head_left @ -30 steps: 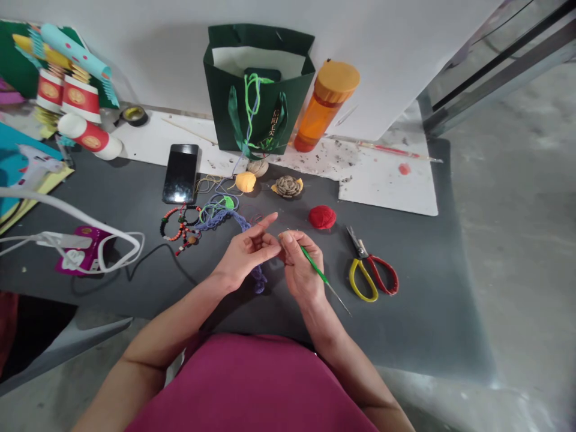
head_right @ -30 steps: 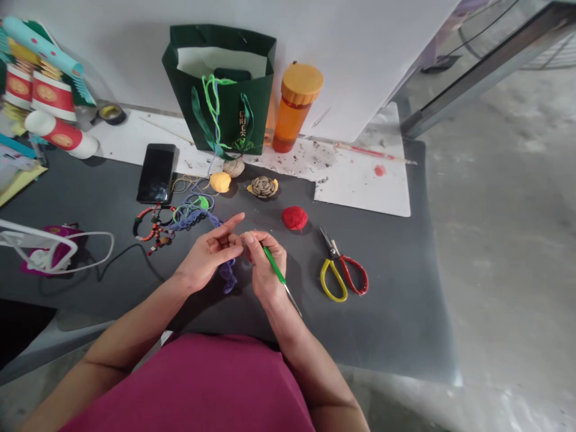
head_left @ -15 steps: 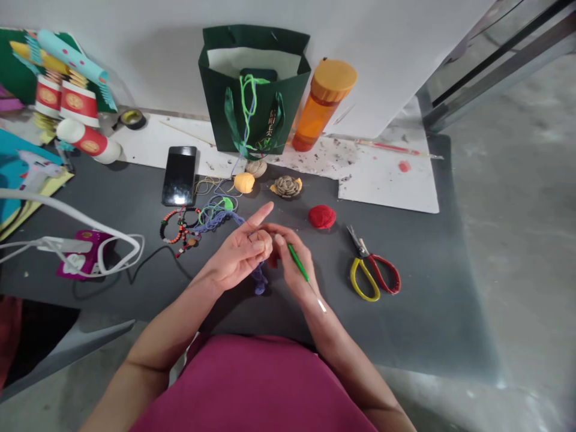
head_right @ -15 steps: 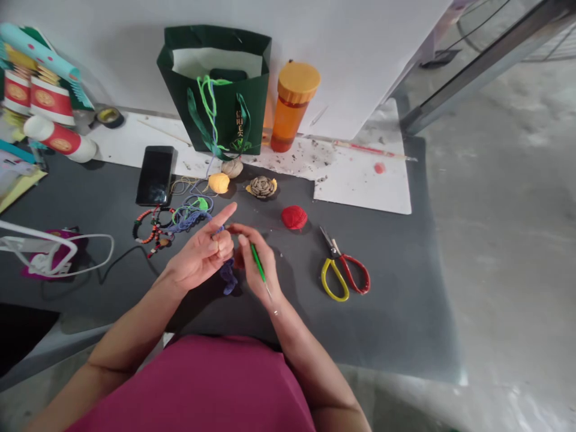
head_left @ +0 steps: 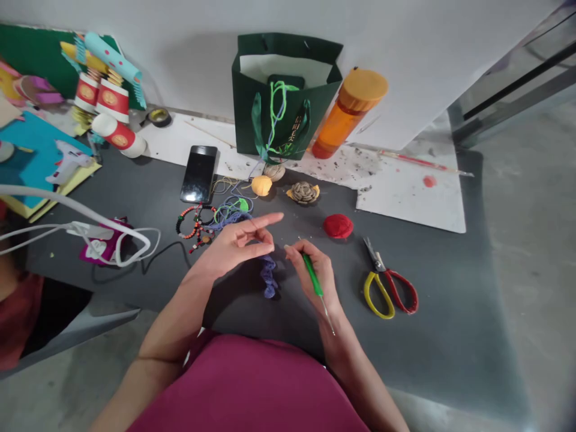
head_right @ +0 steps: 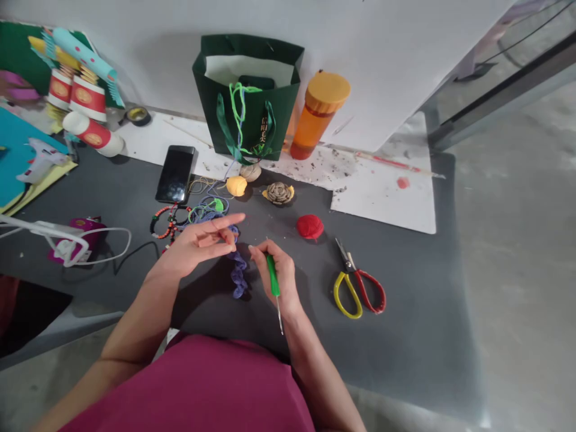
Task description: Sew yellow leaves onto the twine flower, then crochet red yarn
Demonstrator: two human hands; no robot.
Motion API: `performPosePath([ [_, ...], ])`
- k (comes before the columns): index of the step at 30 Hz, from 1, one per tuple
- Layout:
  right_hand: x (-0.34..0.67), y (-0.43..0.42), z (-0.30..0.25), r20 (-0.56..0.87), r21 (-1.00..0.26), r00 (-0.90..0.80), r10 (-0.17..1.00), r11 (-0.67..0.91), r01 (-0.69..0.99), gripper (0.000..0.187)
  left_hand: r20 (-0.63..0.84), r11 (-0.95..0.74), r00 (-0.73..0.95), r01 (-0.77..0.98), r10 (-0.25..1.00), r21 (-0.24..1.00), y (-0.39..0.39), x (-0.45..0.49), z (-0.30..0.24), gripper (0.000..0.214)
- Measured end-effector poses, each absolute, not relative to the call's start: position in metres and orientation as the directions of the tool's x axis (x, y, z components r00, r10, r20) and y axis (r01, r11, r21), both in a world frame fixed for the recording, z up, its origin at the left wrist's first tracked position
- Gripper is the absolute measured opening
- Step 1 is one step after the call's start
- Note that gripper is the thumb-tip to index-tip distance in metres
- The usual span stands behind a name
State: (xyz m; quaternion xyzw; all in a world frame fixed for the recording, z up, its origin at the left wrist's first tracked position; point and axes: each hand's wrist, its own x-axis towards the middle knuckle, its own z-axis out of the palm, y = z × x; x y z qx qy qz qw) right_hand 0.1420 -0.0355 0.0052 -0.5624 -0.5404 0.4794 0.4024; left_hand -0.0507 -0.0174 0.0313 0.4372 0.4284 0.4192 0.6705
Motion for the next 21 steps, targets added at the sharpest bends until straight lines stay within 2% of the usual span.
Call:
performPosePath([
  [2,0.142,-0.036,0.001,-0.095,-0.971,-0.042,0.995,-0.083,0.226,0.030,-0.257,0.292,0.243,-0.121,0.935,0.949,-0.018,-0.051,0.033,0.051],
  [4,0.145,-0.036,-0.001,-0.071,-0.978,-0.030,0.997,-0.064,0.196,0.019,-0.263,0.296,0.195,-0.164,0.945,0.941,-0.017,-0.050,0.033,0.057],
  [10,0.156,-0.036,0.005,0.039,-0.996,0.059,0.998,0.034,0.087,0.034,-0.262,0.341,0.269,-0.312,0.927,0.887,-0.015,-0.049,0.027,0.065],
  [13,0.153,-0.037,0.009,-0.004,-0.993,0.064,0.998,0.004,-0.121,0.024,-0.293,0.399,0.333,-0.315,0.896,0.861,-0.018,-0.045,0.026,0.068],
  [15,0.149,-0.038,0.010,-0.042,-0.977,0.023,0.999,-0.037,-0.208,0.027,-0.317,0.434,0.370,-0.294,0.873,0.852,-0.020,-0.040,0.027,0.067],
  [21,0.144,-0.039,0.011,-0.105,-0.962,-0.051,0.993,-0.115,-0.249,0.038,-0.354,0.480,0.399,-0.279,0.846,0.832,-0.024,-0.030,0.026,0.066],
])
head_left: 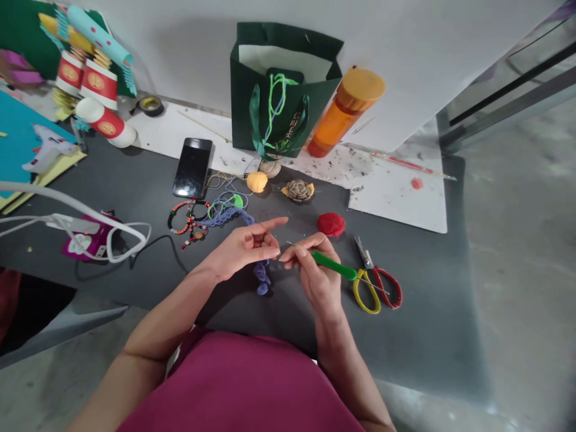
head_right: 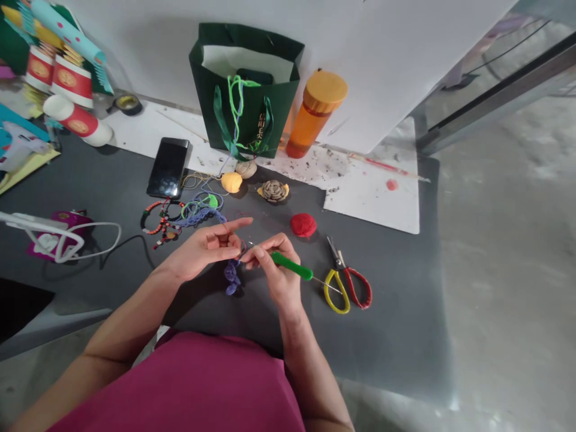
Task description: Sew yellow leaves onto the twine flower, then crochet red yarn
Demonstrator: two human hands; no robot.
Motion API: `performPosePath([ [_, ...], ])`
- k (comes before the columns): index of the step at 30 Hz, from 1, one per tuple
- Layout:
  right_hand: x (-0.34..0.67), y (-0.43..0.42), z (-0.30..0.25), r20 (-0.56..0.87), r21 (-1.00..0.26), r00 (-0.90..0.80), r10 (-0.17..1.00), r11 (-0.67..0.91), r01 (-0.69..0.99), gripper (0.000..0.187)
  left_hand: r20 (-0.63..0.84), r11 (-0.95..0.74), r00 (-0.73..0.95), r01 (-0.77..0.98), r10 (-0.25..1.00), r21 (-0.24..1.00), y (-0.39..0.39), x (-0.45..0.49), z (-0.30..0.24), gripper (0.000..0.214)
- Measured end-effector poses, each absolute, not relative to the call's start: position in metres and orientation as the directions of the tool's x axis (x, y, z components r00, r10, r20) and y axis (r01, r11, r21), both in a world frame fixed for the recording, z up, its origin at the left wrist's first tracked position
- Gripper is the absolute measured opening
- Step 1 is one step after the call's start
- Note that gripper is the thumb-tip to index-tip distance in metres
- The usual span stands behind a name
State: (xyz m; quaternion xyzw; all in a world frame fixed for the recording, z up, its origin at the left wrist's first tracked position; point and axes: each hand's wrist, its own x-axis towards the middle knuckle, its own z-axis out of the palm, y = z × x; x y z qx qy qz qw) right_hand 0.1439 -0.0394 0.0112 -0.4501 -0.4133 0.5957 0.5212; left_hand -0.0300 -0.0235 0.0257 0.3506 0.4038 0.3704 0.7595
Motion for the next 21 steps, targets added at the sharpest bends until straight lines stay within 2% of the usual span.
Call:
performPosePath([
  [4,0.143,-0.040,0.014,-0.100,-0.942,-0.088,0.991,-0.123,-0.312,0.044,-0.343,0.464,0.375,-0.307,0.861,0.831,-0.025,-0.026,0.022,0.064],
  [10,0.143,-0.040,0.011,-0.122,-0.938,-0.112,0.986,-0.151,-0.313,0.038,-0.333,0.426,0.312,-0.306,0.890,0.852,-0.026,-0.021,0.020,0.062],
  [13,0.143,-0.041,0.007,-0.130,-0.946,-0.126,0.983,-0.161,-0.281,0.034,-0.327,0.406,0.280,-0.299,0.903,0.864,-0.026,-0.020,0.019,0.061],
  [21,0.137,-0.040,0.005,-0.071,-0.984,-0.122,0.990,-0.090,-0.155,0.041,-0.337,0.387,0.232,-0.226,0.913,0.894,-0.027,-0.017,0.017,0.060],
])
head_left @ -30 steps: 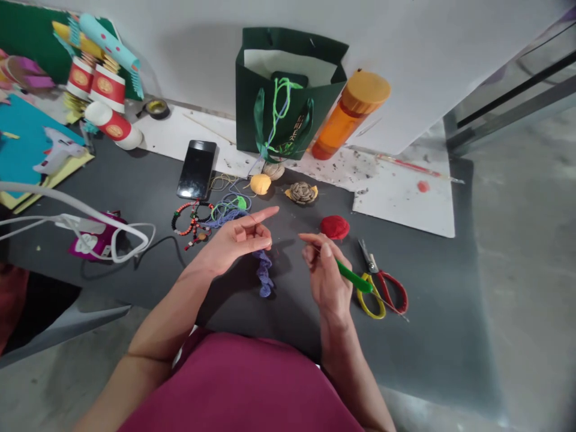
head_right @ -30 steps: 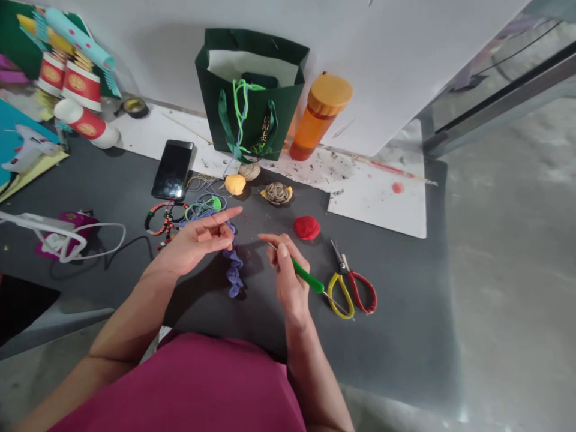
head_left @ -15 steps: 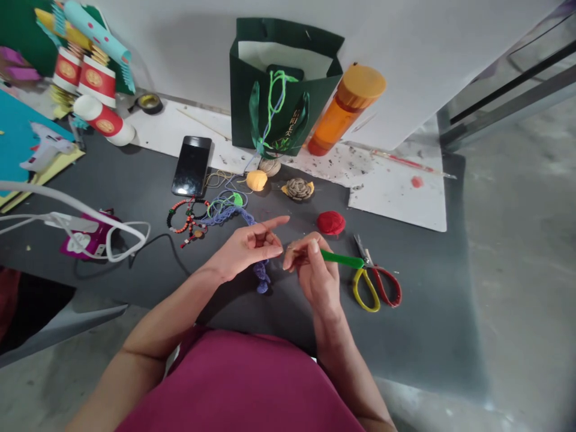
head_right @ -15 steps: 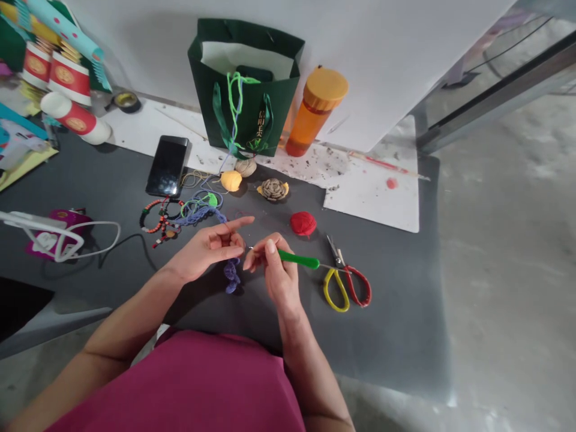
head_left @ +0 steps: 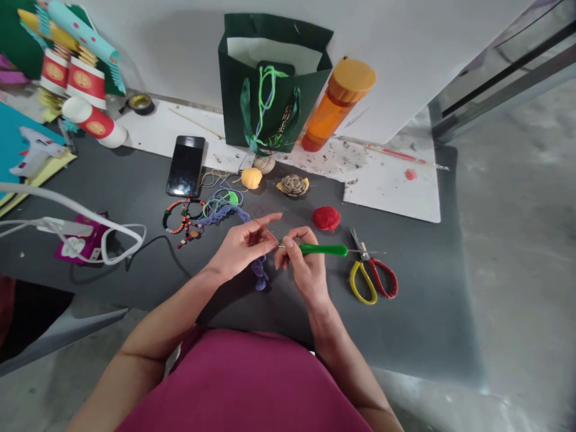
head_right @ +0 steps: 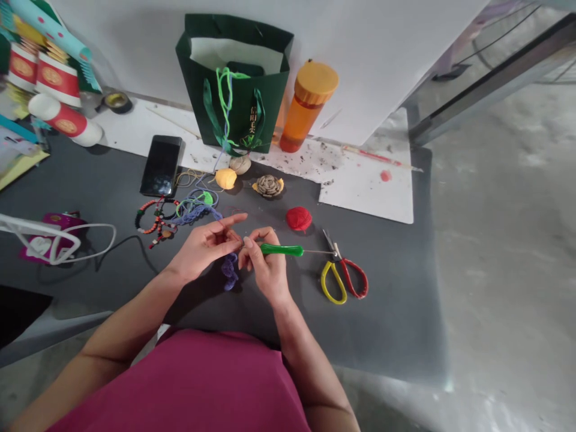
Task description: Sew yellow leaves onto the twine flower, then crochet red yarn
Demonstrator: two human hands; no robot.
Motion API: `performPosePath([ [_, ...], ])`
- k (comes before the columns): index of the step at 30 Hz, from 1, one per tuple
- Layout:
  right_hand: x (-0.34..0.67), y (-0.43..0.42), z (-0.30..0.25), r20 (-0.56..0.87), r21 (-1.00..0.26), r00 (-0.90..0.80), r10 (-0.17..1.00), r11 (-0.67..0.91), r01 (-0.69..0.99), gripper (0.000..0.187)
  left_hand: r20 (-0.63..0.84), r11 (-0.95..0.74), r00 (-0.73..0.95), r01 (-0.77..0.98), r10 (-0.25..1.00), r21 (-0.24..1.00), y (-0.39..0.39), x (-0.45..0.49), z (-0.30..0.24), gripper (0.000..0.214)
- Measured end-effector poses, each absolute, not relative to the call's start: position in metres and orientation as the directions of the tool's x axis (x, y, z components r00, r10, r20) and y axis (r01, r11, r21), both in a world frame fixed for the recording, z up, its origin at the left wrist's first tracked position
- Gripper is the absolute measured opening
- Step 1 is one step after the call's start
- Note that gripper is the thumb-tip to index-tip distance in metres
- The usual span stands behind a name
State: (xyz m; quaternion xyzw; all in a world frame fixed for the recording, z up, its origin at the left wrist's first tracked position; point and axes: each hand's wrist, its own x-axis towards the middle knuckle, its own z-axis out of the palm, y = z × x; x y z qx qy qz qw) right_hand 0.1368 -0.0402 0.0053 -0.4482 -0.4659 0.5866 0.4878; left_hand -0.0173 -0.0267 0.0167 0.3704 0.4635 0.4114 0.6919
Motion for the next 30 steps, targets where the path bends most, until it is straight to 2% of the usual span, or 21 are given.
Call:
performPosePath([
  [7,0.140,-0.037,0.002,-0.057,-0.985,-0.074,0.996,-0.068,-0.156,0.040,-0.354,0.390,0.177,-0.259,0.918,0.884,-0.026,-0.014,0.011,0.059],
  [12,0.143,-0.036,-0.001,-0.007,-0.991,0.140,0.990,0.012,-0.131,0.036,-0.372,0.397,0.139,-0.343,0.918,0.851,-0.023,-0.015,0.011,0.060],
  [14,0.142,-0.037,0.000,0.044,-0.995,0.215,0.976,0.062,-0.079,0.045,-0.377,0.399,0.135,-0.385,0.916,0.832,-0.021,-0.016,0.011,0.059],
  [20,0.139,-0.034,0.001,0.192,-0.981,0.330,0.924,0.171,0.090,0.089,-0.431,0.450,0.154,-0.470,0.889,0.760,-0.023,-0.011,0.006,0.055],
  [23,0.142,-0.030,-0.003,0.224,-0.974,0.367,0.903,0.192,0.122,0.101,-0.441,0.444,0.132,-0.500,0.888,0.744,-0.026,-0.004,0.004,0.052],
  [25,0.145,-0.029,-0.006,0.255,-0.962,0.348,0.902,0.200,0.188,0.090,-0.448,0.438,0.112,-0.514,0.887,0.738,-0.027,-0.002,0.004,0.054],
  [28,0.149,-0.030,-0.009,0.326,-0.907,0.207,0.922,0.244,0.343,0.052,-0.464,0.435,0.084,-0.525,0.882,0.731,-0.026,-0.002,0.005,0.061],
  [30,0.151,-0.030,-0.010,0.396,-0.839,0.086,0.914,0.322,0.438,0.046,-0.468,0.433,0.075,-0.528,0.881,0.730,-0.024,-0.005,0.008,0.064],
])
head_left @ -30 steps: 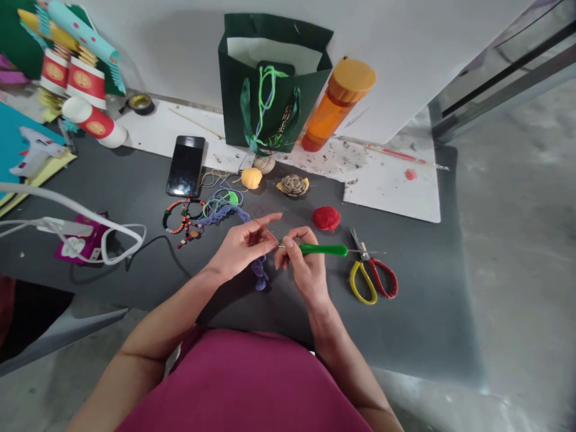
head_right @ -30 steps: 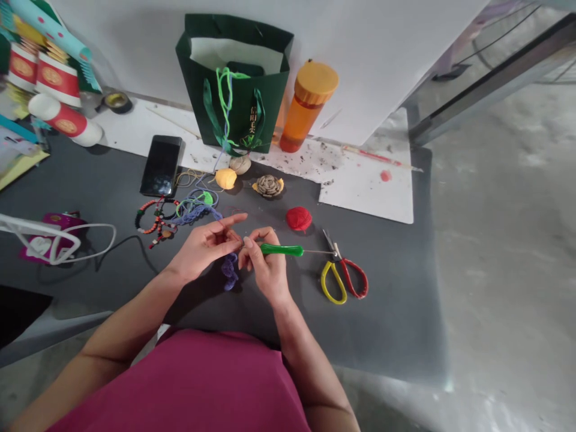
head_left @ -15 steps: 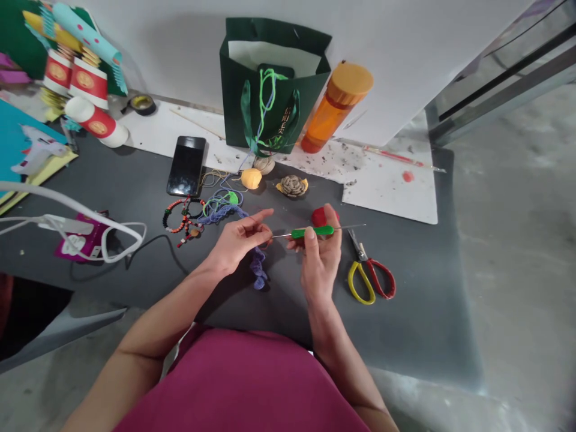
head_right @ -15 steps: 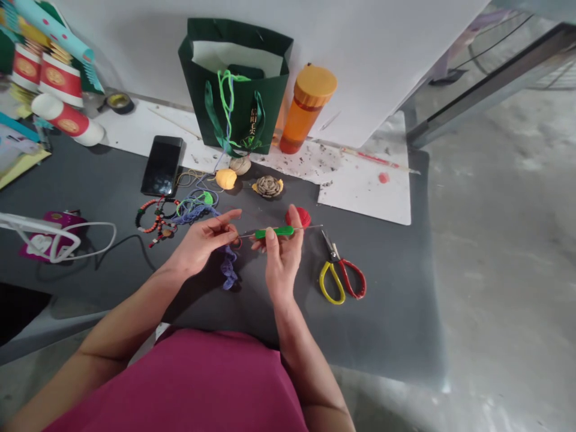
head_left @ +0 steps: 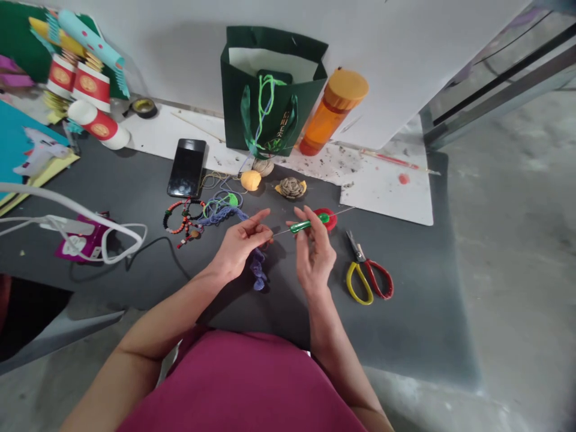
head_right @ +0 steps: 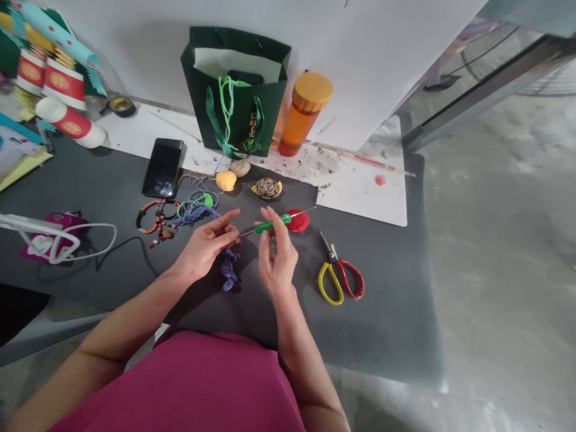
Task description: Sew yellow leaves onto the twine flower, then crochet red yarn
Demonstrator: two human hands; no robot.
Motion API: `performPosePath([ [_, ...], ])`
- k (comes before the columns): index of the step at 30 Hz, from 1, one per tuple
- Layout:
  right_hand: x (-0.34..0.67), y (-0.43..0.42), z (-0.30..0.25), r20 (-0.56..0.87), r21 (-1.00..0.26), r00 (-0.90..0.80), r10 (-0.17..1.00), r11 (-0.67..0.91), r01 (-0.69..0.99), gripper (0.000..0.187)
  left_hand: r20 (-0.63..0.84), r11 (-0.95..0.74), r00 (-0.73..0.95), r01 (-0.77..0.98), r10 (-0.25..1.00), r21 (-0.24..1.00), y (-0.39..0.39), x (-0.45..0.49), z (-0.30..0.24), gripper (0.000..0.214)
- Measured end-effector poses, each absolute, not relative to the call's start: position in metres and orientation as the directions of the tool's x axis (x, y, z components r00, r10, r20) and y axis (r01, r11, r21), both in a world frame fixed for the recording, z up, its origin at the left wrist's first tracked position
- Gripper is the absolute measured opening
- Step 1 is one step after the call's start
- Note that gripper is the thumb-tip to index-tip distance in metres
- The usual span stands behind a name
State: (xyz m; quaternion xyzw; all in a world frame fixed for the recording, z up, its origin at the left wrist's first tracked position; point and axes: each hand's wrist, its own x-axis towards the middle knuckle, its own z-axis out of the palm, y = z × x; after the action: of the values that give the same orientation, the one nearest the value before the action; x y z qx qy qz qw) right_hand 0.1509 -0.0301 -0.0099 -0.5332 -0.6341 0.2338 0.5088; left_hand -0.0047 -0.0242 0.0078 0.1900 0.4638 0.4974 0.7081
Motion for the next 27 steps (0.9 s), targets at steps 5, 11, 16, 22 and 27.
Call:
performPosePath([
  [5,0.155,-0.025,-0.011,0.446,-0.735,0.109,0.889,0.293,0.611,0.026,-0.445,0.425,0.086,-0.500,0.891,0.755,-0.023,-0.012,0.016,0.064],
  [11,0.164,-0.024,-0.007,0.383,-0.823,0.274,0.882,0.191,0.535,0.021,-0.389,0.442,0.211,-0.416,0.897,0.794,-0.024,-0.018,0.019,0.064],
  [16,0.160,-0.033,0.004,0.201,-0.970,0.114,0.973,0.181,0.162,0.023,-0.366,0.462,0.305,-0.365,0.879,0.808,-0.023,-0.026,0.024,0.068],
  [22,0.159,-0.037,0.002,0.066,-0.995,0.016,0.998,0.067,-0.069,0.019,-0.354,0.460,0.326,-0.352,0.877,0.815,-0.023,-0.035,0.028,0.066],
  [27,0.165,-0.036,0.004,0.032,-0.991,-0.030,0.999,0.028,-0.129,0.019,-0.356,0.485,0.385,-0.317,0.851,0.815,-0.023,-0.036,0.029,0.066],
])
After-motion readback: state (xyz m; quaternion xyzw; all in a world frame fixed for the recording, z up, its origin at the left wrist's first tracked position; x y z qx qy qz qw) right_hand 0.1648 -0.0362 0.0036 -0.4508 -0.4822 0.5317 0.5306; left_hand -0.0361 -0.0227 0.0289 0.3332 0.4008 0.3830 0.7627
